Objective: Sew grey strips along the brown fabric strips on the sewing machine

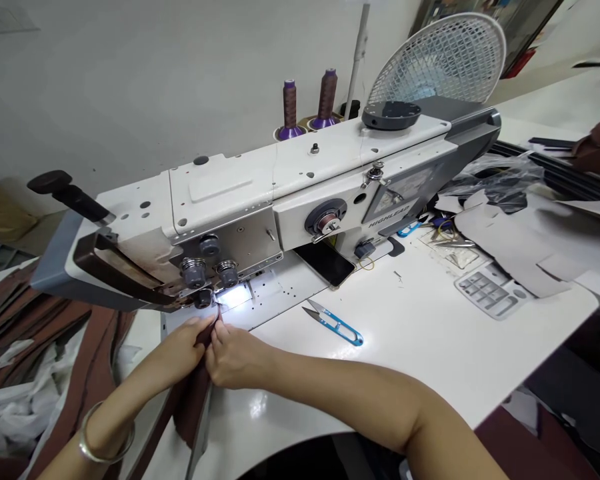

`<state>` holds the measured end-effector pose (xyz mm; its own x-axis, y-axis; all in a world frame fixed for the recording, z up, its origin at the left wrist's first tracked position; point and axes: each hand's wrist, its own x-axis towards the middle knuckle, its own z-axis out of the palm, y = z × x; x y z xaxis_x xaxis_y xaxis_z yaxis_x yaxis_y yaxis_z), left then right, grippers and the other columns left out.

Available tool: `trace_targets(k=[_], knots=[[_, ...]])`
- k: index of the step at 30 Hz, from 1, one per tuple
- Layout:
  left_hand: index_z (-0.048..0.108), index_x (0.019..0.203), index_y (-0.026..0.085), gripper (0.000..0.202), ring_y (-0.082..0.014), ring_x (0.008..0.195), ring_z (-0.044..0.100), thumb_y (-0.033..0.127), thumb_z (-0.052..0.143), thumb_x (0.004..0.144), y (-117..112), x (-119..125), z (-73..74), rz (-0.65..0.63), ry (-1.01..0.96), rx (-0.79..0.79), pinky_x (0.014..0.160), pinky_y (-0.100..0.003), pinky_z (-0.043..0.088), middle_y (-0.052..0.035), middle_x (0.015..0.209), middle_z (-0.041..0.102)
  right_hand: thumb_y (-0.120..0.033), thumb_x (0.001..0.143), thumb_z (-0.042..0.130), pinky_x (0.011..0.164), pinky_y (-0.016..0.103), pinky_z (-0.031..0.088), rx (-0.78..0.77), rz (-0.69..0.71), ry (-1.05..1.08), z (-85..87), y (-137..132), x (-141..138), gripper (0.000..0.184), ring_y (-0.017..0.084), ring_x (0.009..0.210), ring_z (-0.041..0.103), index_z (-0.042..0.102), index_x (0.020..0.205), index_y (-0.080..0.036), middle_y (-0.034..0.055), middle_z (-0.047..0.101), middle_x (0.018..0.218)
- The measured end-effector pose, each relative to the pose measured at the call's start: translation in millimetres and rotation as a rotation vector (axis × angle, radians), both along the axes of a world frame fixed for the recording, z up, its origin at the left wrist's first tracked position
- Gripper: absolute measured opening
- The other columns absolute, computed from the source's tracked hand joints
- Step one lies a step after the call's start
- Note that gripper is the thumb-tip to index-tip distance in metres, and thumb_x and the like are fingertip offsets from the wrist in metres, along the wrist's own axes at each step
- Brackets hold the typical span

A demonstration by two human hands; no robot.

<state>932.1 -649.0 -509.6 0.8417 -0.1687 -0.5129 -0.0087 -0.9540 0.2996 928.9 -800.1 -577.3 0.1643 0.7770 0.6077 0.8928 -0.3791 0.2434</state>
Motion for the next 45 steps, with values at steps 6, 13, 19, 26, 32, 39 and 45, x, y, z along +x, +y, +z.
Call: trace_targets(k=[6, 13, 19, 26, 32, 39, 45], knots=[[0.05, 0.136, 0.014, 0.06, -0.0234, 0.115, 0.058, 0.001, 0.036, 0.078, -1.2, -0.4, 1.8, 0.007, -0.035, 0.015, 0.102, -0.034, 0.041, -0.0143, 0.122, 0.06, -0.006, 0.09, 0.047, 0.079, 0.046, 0.049, -0.05, 0.01, 0.007, -0.4, -0.2, 1.0, 0.02, 0.024, 0.068, 0.063, 0.062, 0.077, -0.007, 0.0164, 0.069, 0.077], [0.049, 0.137, 0.014, 0.058, -0.024, 0.113, 0.059, 0.003, 0.035, 0.082, -4.4, -2.9, 4.5, 0.01, -0.03, 0.038, 0.1, -0.035, 0.042, -0.015, 0.122, 0.06, -0.007, 0.09, 0.048, 0.08, 0.046, 0.048, -0.047, 0.023, 0.012, -0.9, 0.1, 0.1, 0.02, 0.024, 0.07, 0.062, 0.063, 0.077, -0.008, 0.0156, 0.069, 0.077], [0.047, 0.14, 0.014, 0.06, -0.0248, 0.121, 0.055, 0.003, 0.037, 0.082, -2.0, -3.5, -0.1, 0.018, -0.042, 0.036, 0.102, -0.035, 0.041, -0.0157, 0.131, 0.057, -0.005, 0.089, 0.049, 0.082, 0.046, 0.047, -0.043, 0.021, -0.006, 0.6, 0.1, 0.0, 0.02, 0.024, 0.069, 0.062, 0.064, 0.076, -0.008, 0.0145, 0.069, 0.075], [0.044, 0.142, 0.011, 0.061, -0.0249, 0.122, 0.054, 0.003, 0.036, 0.082, -4.4, -2.5, 3.6, 0.016, -0.015, 0.046, 0.104, -0.035, 0.039, -0.0165, 0.134, 0.055, -0.003, 0.09, 0.047, 0.077, 0.043, 0.046, -0.078, 0.043, 0.036, -0.7, -1.2, 4.5, 0.022, 0.022, 0.067, 0.06, 0.062, 0.075, -0.009, 0.0125, 0.067, 0.073], [0.042, 0.143, 0.013, 0.062, -0.0251, 0.12, 0.055, 0.003, 0.035, 0.082, -7.3, -3.9, 6.8, 0.005, 0.006, 0.071, 0.102, -0.035, 0.041, -0.0157, 0.131, 0.057, -0.004, 0.089, 0.049, 0.073, 0.04, 0.045, -0.046, 0.083, 0.068, -0.6, -2.6, 5.6, 0.021, 0.021, 0.065, 0.059, 0.06, 0.071, -0.008, 0.012, 0.064, 0.07], [0.041, 0.143, 0.009, 0.063, -0.0256, 0.12, 0.055, 0.001, 0.035, 0.081, -6.8, -3.5, 4.6, -0.002, 0.001, 0.057, 0.102, -0.035, 0.04, -0.0173, 0.129, 0.057, -0.01, 0.093, 0.048, 0.076, 0.041, 0.046, -0.054, 0.06, 0.08, -2.5, -2.4, 5.3, 0.024, 0.022, 0.067, 0.059, 0.061, 0.073, -0.008, 0.0124, 0.064, 0.071], [0.044, 0.14, 0.009, 0.061, -0.0273, 0.119, 0.055, 0.003, 0.037, 0.08, -4.2, -7.3, 0.4, -0.013, -0.022, 0.021, 0.1, -0.037, 0.042, -0.0175, 0.126, 0.058, -0.003, 0.09, 0.048, 0.072, 0.039, 0.047, -0.054, 0.061, 0.082, -3.9, -2.8, 8.5, 0.025, 0.019, 0.061, 0.055, 0.06, 0.07, -0.01, 0.0095, 0.063, 0.068]])
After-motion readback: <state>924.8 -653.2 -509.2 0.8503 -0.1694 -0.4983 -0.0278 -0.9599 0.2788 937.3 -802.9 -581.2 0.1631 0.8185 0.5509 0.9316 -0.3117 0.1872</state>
